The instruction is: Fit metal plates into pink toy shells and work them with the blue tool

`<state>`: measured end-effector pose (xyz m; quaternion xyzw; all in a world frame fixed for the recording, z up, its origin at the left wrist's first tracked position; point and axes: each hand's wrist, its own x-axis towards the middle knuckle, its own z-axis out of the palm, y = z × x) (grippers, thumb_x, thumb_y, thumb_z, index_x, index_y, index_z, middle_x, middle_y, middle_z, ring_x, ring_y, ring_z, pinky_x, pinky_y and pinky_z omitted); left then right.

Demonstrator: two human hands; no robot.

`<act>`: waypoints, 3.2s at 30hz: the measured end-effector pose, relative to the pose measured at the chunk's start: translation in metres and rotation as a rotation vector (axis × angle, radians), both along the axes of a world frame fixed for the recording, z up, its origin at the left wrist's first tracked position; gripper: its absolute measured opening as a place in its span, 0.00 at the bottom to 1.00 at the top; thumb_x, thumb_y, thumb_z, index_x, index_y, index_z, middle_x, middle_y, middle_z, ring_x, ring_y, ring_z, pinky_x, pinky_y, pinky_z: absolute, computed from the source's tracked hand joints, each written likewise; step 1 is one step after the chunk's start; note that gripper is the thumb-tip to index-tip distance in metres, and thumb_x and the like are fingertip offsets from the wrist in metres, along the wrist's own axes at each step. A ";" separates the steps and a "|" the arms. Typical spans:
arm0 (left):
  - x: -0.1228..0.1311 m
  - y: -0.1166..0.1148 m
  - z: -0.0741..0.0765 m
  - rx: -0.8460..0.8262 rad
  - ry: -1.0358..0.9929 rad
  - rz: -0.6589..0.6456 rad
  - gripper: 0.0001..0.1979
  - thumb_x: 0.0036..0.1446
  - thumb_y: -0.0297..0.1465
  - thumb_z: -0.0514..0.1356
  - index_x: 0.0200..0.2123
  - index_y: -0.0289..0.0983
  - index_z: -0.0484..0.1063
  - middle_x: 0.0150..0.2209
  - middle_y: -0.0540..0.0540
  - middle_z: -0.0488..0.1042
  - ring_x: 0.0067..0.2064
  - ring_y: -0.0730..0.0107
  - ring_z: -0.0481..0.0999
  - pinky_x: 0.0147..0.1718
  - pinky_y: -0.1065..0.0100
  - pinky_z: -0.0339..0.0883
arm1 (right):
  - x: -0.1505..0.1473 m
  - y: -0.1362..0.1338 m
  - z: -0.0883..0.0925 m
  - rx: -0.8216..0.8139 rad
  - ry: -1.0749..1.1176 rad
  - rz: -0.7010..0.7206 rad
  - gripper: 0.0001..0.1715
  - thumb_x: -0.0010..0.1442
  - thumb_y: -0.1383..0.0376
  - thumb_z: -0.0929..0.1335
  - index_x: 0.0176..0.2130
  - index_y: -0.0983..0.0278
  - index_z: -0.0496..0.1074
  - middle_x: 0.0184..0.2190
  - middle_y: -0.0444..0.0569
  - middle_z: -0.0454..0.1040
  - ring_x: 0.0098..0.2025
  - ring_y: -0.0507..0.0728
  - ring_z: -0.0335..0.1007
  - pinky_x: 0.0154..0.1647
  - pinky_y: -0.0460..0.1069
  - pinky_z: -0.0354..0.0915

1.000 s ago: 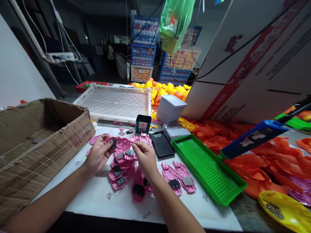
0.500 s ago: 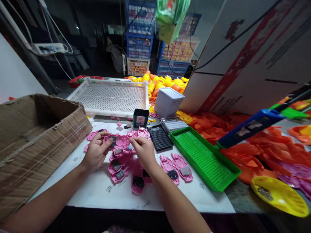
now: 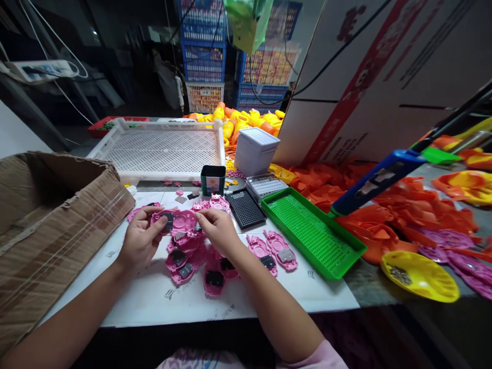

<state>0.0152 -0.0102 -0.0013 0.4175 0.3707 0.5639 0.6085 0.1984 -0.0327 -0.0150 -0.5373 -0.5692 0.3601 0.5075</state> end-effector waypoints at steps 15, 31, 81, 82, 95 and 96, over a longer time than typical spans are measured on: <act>-0.003 0.003 -0.006 -0.027 0.054 -0.178 0.26 0.40 0.39 0.75 0.41 0.37 0.70 0.28 0.53 0.74 0.25 0.77 0.72 0.26 0.75 0.69 | 0.002 0.000 -0.002 -0.076 0.220 0.059 0.25 0.48 0.46 0.71 0.23 0.65 0.68 0.17 0.41 0.62 0.21 0.47 0.52 0.22 0.45 0.50; -0.018 0.001 -0.007 -0.087 -0.197 -0.894 0.19 0.37 0.26 0.74 0.34 0.34 0.73 0.31 0.48 0.76 0.32 0.73 0.75 0.32 0.73 0.67 | -0.032 0.095 0.034 -0.057 -0.722 0.113 0.31 0.66 0.46 0.56 0.36 0.66 0.73 0.33 0.54 0.77 0.34 0.55 0.72 0.33 0.48 0.65; 0.005 -0.023 -0.017 -0.167 0.189 -0.453 0.36 0.39 0.36 0.76 0.53 0.40 0.68 0.41 0.46 0.76 0.39 0.69 0.75 0.38 0.71 0.68 | -0.010 -0.007 -0.012 0.499 -0.001 -0.032 0.04 0.58 0.62 0.71 0.35 0.60 0.73 0.34 0.48 0.77 0.38 0.54 0.74 0.40 0.50 0.71; 0.005 -0.024 -0.017 -0.155 0.190 -0.448 0.36 0.38 0.36 0.76 0.52 0.40 0.69 0.41 0.46 0.76 0.40 0.68 0.75 0.39 0.71 0.68 | -0.009 -0.007 -0.012 0.488 -0.010 -0.027 0.05 0.58 0.61 0.71 0.34 0.60 0.73 0.33 0.47 0.76 0.37 0.54 0.74 0.40 0.50 0.71; 0.007 -0.023 -0.015 -0.016 0.277 -0.317 0.21 0.53 0.50 0.65 0.33 0.36 0.76 0.32 0.47 0.74 0.35 0.69 0.72 0.40 0.67 0.66 | -0.010 -0.012 -0.008 0.901 -0.324 -0.058 0.06 0.60 0.70 0.68 0.34 0.59 0.74 0.30 0.48 0.77 0.34 0.54 0.72 0.37 0.51 0.72; 0.007 -0.023 -0.015 -0.018 0.266 -0.314 0.20 0.53 0.49 0.65 0.34 0.36 0.76 0.32 0.47 0.74 0.35 0.68 0.72 0.39 0.67 0.66 | -0.011 -0.013 -0.008 0.919 -0.338 -0.074 0.06 0.60 0.70 0.68 0.35 0.59 0.74 0.30 0.48 0.77 0.34 0.54 0.73 0.38 0.51 0.72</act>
